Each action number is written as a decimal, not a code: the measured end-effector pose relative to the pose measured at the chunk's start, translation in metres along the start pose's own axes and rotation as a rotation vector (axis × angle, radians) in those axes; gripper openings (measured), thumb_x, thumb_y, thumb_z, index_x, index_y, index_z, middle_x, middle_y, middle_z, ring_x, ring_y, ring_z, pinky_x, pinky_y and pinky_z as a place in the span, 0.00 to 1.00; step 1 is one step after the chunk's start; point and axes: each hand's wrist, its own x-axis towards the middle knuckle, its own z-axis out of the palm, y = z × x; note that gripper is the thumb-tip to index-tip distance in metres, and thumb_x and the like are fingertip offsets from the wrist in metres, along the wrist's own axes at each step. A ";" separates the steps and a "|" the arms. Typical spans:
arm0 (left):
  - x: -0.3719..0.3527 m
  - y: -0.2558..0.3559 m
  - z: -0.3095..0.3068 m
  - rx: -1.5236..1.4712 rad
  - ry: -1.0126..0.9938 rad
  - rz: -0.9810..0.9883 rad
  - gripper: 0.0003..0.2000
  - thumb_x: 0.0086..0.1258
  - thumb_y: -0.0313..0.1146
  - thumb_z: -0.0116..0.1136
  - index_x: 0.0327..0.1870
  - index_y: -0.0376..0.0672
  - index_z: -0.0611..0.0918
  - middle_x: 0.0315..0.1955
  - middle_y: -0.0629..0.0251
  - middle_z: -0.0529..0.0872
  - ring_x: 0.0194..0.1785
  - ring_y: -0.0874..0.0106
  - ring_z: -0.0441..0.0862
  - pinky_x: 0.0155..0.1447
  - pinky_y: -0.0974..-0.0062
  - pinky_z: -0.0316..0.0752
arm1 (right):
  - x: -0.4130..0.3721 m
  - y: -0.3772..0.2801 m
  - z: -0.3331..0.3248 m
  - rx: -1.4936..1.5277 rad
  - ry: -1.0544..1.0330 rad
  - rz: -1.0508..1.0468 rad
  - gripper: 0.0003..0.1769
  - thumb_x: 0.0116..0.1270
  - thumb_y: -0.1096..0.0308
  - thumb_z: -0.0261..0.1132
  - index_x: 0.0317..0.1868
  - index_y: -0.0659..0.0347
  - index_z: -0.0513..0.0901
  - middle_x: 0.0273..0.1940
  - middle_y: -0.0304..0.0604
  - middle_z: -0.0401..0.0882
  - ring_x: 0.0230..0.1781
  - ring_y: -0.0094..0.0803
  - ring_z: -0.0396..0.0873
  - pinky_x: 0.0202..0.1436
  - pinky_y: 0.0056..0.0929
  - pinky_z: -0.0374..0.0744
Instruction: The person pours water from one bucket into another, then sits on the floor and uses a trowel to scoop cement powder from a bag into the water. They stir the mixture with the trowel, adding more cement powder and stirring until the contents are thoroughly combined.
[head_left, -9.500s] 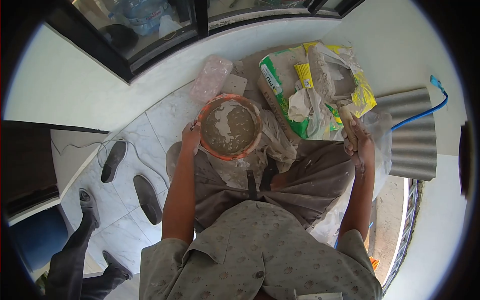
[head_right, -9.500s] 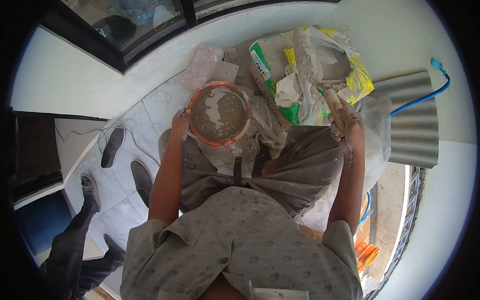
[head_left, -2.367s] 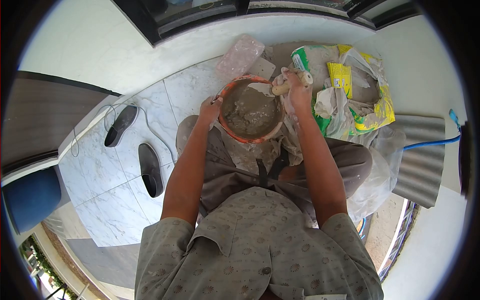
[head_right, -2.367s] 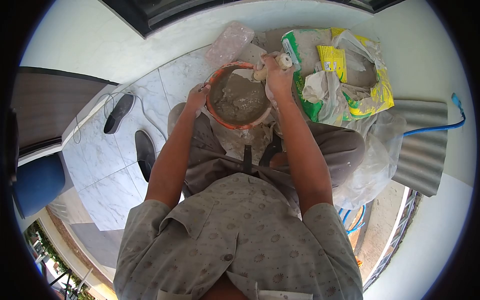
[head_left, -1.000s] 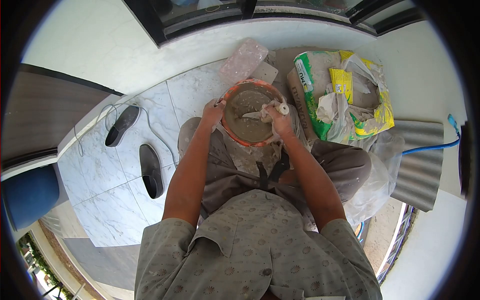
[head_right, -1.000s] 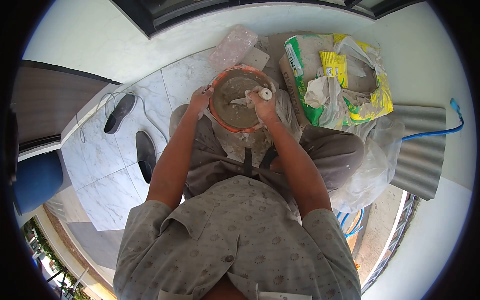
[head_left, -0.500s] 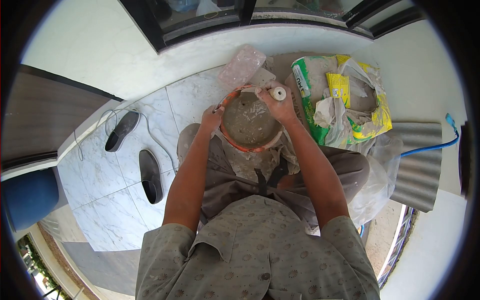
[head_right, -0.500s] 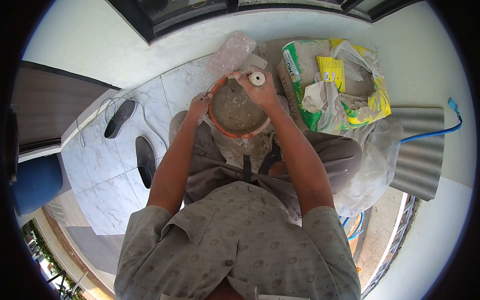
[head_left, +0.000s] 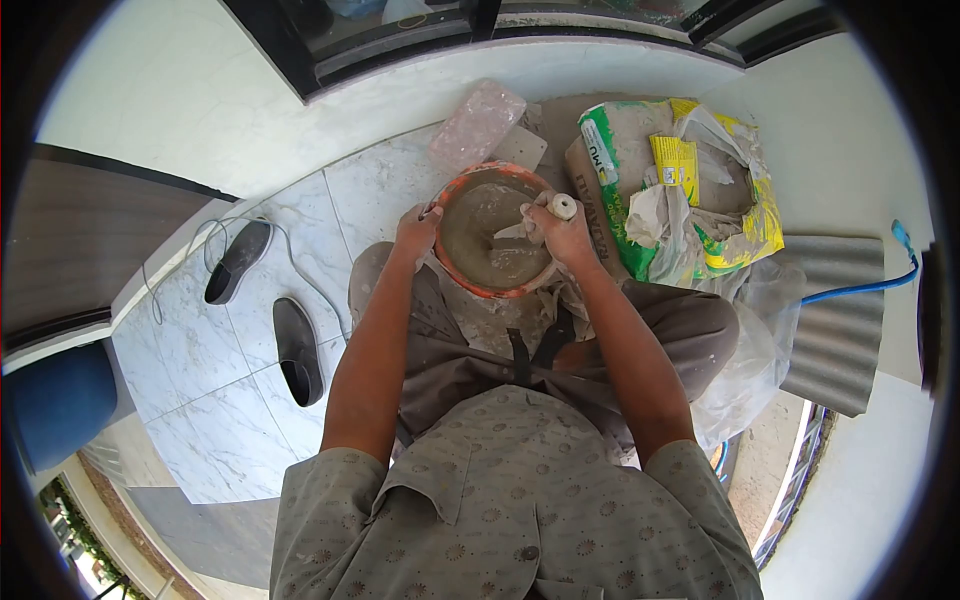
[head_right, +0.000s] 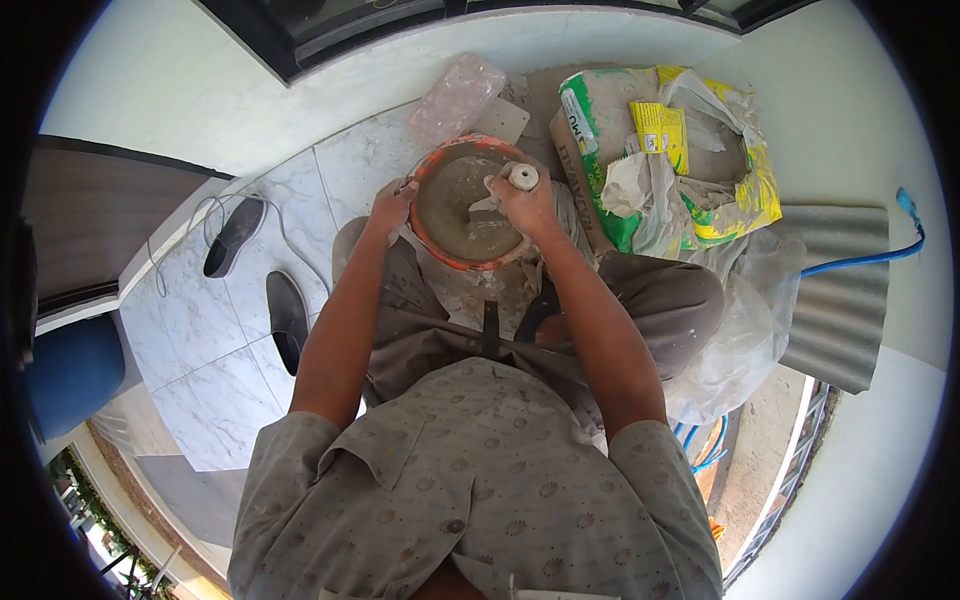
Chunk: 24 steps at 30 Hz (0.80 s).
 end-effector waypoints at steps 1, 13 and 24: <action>-0.001 0.003 0.001 -0.008 0.002 -0.005 0.18 0.73 0.36 0.55 0.57 0.32 0.77 0.46 0.60 0.83 0.48 0.73 0.78 0.54 0.75 0.71 | 0.001 -0.012 0.000 0.036 -0.016 -0.026 0.10 0.61 0.71 0.65 0.23 0.62 0.75 0.22 0.36 0.76 0.23 0.23 0.73 0.29 0.24 0.72; 0.008 -0.005 -0.003 0.053 0.004 -0.007 0.18 0.72 0.37 0.56 0.55 0.33 0.79 0.44 0.61 0.83 0.46 0.74 0.78 0.51 0.76 0.71 | 0.034 -0.026 0.013 -0.246 -0.083 -0.521 0.10 0.62 0.69 0.68 0.28 0.64 0.77 0.23 0.33 0.76 0.25 0.18 0.71 0.32 0.24 0.72; 0.013 -0.013 -0.003 0.078 0.001 0.018 0.19 0.72 0.38 0.56 0.56 0.32 0.79 0.45 0.60 0.84 0.47 0.73 0.78 0.53 0.75 0.71 | 0.022 0.036 -0.001 0.043 0.205 -0.004 0.08 0.59 0.71 0.65 0.25 0.64 0.79 0.22 0.40 0.79 0.23 0.25 0.76 0.29 0.28 0.75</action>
